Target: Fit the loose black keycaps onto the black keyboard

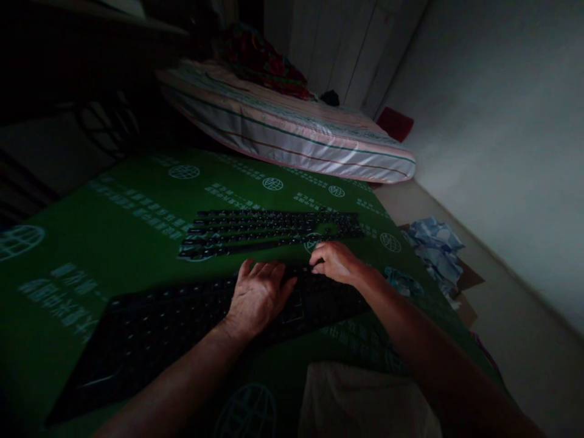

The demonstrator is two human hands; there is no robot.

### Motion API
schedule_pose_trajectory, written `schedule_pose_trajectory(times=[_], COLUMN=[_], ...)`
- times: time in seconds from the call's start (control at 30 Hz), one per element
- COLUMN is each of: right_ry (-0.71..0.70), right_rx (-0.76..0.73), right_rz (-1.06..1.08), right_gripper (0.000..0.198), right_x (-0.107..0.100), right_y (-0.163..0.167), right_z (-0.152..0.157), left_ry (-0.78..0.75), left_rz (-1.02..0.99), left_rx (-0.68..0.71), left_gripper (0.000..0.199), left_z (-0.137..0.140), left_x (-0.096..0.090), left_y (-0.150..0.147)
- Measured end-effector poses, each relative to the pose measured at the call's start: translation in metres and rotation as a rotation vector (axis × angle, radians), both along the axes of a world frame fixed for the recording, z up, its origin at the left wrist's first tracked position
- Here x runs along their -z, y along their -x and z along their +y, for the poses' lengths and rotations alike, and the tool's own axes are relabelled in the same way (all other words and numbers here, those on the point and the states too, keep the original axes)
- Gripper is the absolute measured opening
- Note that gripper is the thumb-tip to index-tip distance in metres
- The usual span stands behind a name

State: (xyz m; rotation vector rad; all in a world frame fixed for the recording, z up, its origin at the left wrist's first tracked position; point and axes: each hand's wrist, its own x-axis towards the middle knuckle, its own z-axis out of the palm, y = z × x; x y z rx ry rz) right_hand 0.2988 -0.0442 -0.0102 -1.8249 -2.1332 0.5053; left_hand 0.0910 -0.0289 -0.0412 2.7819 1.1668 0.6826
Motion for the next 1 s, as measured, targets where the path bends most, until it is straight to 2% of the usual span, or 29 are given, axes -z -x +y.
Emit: schedule_pose_trajectory(times=[0.4, 0.77, 1.0], right_ry=[0.021, 0.081, -0.005], right_rx=[0.02, 0.054, 0.082], right_rz=[0.047, 0.202, 0.201], right_gripper=[0.01, 0.008, 0.008], right_x=[-0.001, 0.01, 0.012], right_y=[0.001, -0.006, -0.003], right_z=[-0.001, 0.005, -0.005], left_ry=[0.031, 0.042, 0.028], left_rz=[0.02, 0.052, 0.05], left_rx=[0.009, 0.021, 0.018], left_gripper=[0.023, 0.023, 0.023], left_z=[0.0, 0.001, 0.001], left_x=[-0.003, -0.005, -0.004], left_y=[0.0, 0.0, 0.001])
